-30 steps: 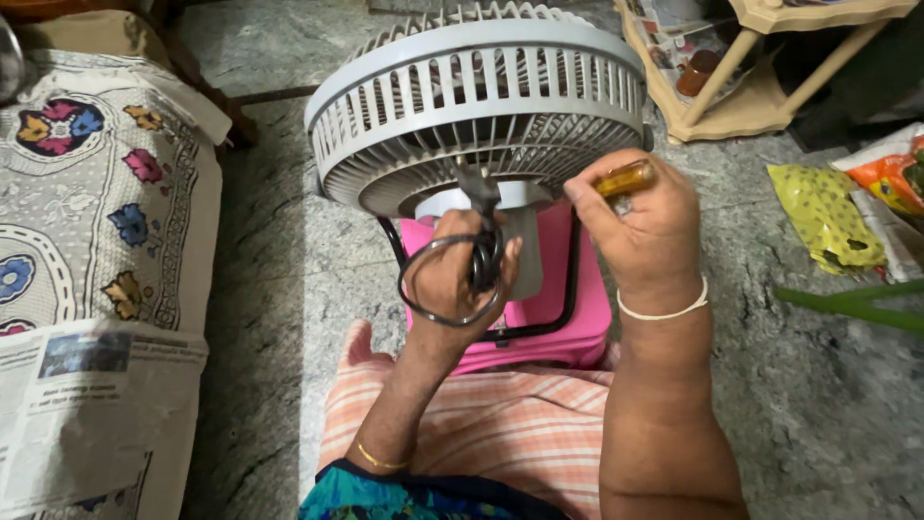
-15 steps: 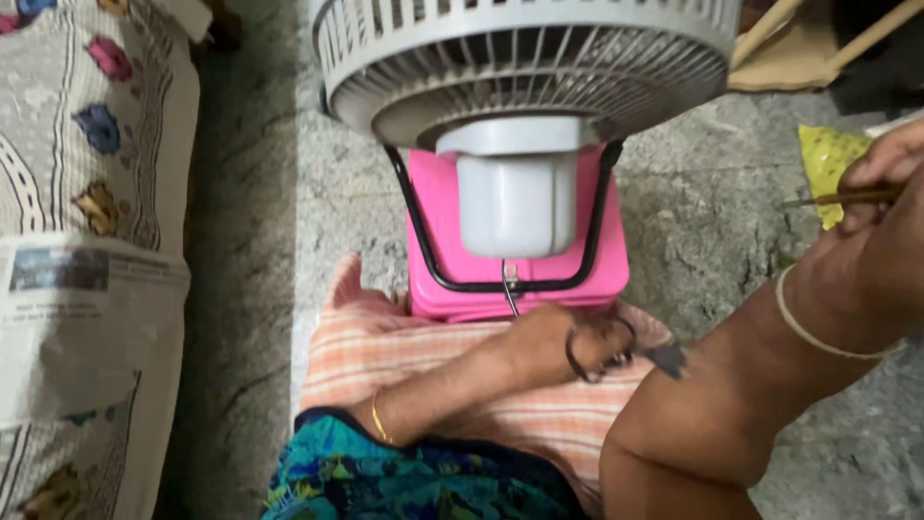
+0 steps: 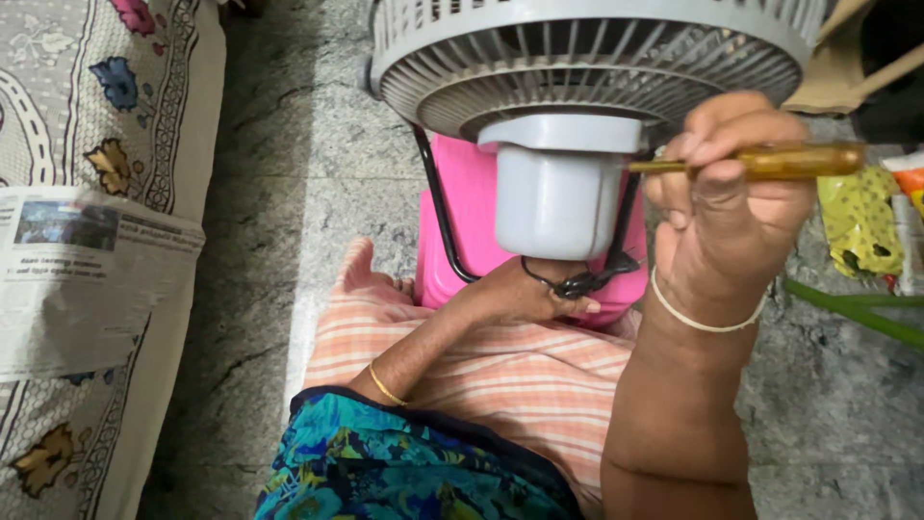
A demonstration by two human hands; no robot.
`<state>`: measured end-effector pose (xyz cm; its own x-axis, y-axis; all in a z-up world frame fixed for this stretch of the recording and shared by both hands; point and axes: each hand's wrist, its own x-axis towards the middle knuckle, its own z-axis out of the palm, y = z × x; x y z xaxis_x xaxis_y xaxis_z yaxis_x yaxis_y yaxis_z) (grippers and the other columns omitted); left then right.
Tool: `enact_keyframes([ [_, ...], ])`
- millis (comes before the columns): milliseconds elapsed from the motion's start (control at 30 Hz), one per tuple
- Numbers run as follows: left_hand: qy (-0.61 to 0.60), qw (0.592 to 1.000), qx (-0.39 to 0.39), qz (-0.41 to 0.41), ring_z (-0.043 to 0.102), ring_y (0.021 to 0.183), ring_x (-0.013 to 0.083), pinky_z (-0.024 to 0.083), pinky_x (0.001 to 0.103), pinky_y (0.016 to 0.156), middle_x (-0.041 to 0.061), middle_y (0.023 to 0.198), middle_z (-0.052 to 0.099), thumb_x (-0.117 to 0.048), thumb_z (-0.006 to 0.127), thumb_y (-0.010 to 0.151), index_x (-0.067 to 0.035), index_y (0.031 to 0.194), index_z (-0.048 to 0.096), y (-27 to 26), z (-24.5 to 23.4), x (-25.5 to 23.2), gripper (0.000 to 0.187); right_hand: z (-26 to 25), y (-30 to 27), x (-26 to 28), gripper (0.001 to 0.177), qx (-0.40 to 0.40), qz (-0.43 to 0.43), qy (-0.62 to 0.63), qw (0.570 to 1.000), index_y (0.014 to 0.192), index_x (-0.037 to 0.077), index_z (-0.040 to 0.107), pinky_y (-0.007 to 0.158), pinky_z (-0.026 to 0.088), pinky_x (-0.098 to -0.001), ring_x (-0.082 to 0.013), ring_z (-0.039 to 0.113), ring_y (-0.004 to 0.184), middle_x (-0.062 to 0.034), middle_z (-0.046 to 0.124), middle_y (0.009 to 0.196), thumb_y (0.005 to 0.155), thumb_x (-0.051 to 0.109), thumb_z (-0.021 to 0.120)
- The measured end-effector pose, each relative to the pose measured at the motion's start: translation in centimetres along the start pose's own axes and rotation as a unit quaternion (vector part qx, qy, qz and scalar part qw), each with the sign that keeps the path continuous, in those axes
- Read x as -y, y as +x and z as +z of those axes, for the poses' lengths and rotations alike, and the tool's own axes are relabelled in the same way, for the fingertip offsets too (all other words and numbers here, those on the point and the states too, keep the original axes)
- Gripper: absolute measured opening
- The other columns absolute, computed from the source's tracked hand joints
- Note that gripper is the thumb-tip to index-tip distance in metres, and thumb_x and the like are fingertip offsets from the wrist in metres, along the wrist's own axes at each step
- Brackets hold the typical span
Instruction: The person sits on the floor and uses a screwdriver to remove screws from the rear housing of a small electric fan. They detach the rear grille, manipulate the power cord, and then reattach the rear grille to the fan body.
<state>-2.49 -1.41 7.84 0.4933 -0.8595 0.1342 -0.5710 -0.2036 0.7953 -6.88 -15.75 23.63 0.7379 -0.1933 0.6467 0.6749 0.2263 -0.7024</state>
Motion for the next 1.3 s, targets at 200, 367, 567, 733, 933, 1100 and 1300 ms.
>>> enact_keyframes([
  [200,-0.037,0.998,-0.044,0.009,0.065,0.112,0.0335,0.052,0.042,0.095,0.017,0.123,0.07,-0.049,0.075,0.089,-0.008,0.134,0.061,-0.9,-1.0,1.4,0.061,0.4,1.1,-1.1,0.038,-0.015,-0.011,0.03,0.999,0.106,0.005,0.055,0.049,0.033,-0.0213,-0.0069,0.039,0.049,-0.0092,0.058,0.096,0.102,0.038,0.075],
  [367,-0.112,0.986,0.105,-0.073,0.072,0.102,0.0269,0.06,0.038,0.092,0.016,0.109,0.078,-0.052,0.075,0.09,-0.005,0.12,0.07,-1.5,-2.6,2.3,0.056,-1.0,1.7,-1.4,0.039,-0.014,-0.029,-0.008,0.999,0.106,0.005,0.055,0.049,0.034,-0.0211,-0.0074,0.041,0.05,-0.0119,0.061,0.095,0.105,0.038,0.074],
  [567,-0.079,0.987,0.068,-0.118,0.074,0.096,0.0193,0.056,0.034,0.087,0.006,0.104,0.079,-0.052,0.078,0.082,-0.012,0.113,0.076,-4.0,-7.0,2.3,0.05,-5.9,2.6,-0.5,0.037,-0.056,-0.112,-0.22,0.967,0.101,-0.001,0.059,0.05,0.035,-0.0223,-0.0107,0.044,0.054,-0.0127,0.059,0.097,0.106,0.031,0.076],
  [733,0.052,0.976,0.001,-0.214,0.073,0.089,0.0272,0.056,0.04,0.079,0.01,0.093,0.076,-0.054,0.081,0.076,-0.014,0.105,0.071,-5.4,-10.0,2.6,0.05,-8.0,0.8,2.0,0.04,-0.05,-0.114,-0.318,0.94,0.102,-0.006,0.059,0.055,0.038,-0.0212,-0.012,0.048,0.061,-0.0118,0.056,0.096,0.116,0.027,0.075],
  [933,0.22,0.958,-0.128,-0.136,0.07,0.085,0.0344,0.055,0.047,0.073,0.013,0.09,0.073,-0.049,0.083,0.076,-0.012,0.11,0.068,-3.9,-6.3,5.3,0.053,-7.8,-0.5,3.3,0.042,-0.057,-0.103,-0.255,0.96,0.104,-0.008,0.059,0.055,0.038,-0.0193,-0.011,0.045,0.059,-0.0137,0.057,0.094,0.118,0.029,0.073],
  [1100,0.28,0.937,-0.209,-0.003,0.065,0.094,0.0363,0.055,0.048,0.076,0.013,0.103,0.071,-0.043,0.086,0.074,-0.012,0.109,0.069,-3.1,-2.9,7.7,0.049,-7.6,-0.6,4.7,0.037,-0.008,-0.11,-0.34,0.934,0.108,-0.008,0.061,0.06,0.043,-0.0202,-0.0136,0.052,0.066,-0.0141,0.061,0.097,0.121,0.025,0.072],
  [1300,0.356,0.915,-0.184,-0.028,0.05,0.124,0.0408,0.047,0.053,0.093,0.019,0.129,0.06,-0.035,0.087,0.067,-0.004,0.118,0.068,-3.0,-0.9,7.7,0.063,-7.7,-0.9,4.8,0.027,-0.01,-0.127,-0.34,0.932,0.11,-0.007,0.063,0.073,0.051,-0.0233,-0.0161,0.059,0.077,-0.0123,0.062,0.098,0.119,0.015,0.075],
])
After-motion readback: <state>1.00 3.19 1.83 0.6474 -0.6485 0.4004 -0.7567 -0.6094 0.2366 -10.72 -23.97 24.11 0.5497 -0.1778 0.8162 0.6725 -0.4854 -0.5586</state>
